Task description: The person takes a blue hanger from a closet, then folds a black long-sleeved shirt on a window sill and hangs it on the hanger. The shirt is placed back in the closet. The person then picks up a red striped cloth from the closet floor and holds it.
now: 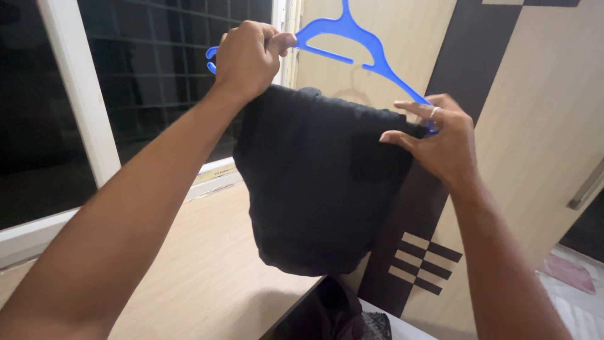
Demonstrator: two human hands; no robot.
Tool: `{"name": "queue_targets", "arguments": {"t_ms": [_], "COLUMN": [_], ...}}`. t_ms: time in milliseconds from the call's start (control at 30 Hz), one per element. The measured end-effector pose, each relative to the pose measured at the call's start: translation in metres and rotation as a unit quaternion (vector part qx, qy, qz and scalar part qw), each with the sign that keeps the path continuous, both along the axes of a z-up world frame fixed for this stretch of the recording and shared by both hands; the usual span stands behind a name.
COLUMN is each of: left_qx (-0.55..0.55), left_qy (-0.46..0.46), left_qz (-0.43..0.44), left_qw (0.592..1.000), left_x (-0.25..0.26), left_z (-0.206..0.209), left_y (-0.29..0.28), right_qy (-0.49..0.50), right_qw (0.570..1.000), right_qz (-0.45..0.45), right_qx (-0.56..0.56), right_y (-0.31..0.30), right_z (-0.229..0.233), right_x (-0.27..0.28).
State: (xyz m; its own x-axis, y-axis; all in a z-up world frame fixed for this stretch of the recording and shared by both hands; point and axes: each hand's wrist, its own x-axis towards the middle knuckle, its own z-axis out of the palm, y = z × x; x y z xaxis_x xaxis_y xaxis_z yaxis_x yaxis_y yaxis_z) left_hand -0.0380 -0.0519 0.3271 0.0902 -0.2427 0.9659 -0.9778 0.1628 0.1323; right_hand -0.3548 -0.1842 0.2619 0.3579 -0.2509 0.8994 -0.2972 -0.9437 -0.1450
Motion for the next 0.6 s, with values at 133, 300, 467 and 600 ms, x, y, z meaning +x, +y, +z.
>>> {"name": "queue_targets", "arguments": {"t_ms": [133,300,467,600], "left_qx": [0.032,0.039,0.011,-0.006], "left_qy": [0.009,0.026,-0.025,-0.048], "left_qz": [0.019,-0.008,-0.035,-0.050], "left_qw": [0.999,0.999,0.999,0.998], "left_x": [-0.003,-0.007,-0.002,0.007], "left_z": [-0.001,-0.001,-0.004,-0.003], "left_y": [0.003,0.002,-0.004,-0.012], "right_qy": [0.070,0.074,0.085,0.070], "right_qw": [0.984,0.985,0.995,0.995], "right_qz": [-0.039,0.109,0.030,0.002], "right_qx": [-0.158,-0.109,0.043,0.067], "right_y": [0.008,0.010,0.005,0.006], "right_z": [0.010,0.014,0.012,0.012], "right_x": [-0.003,0.001,0.005,0.009]}}
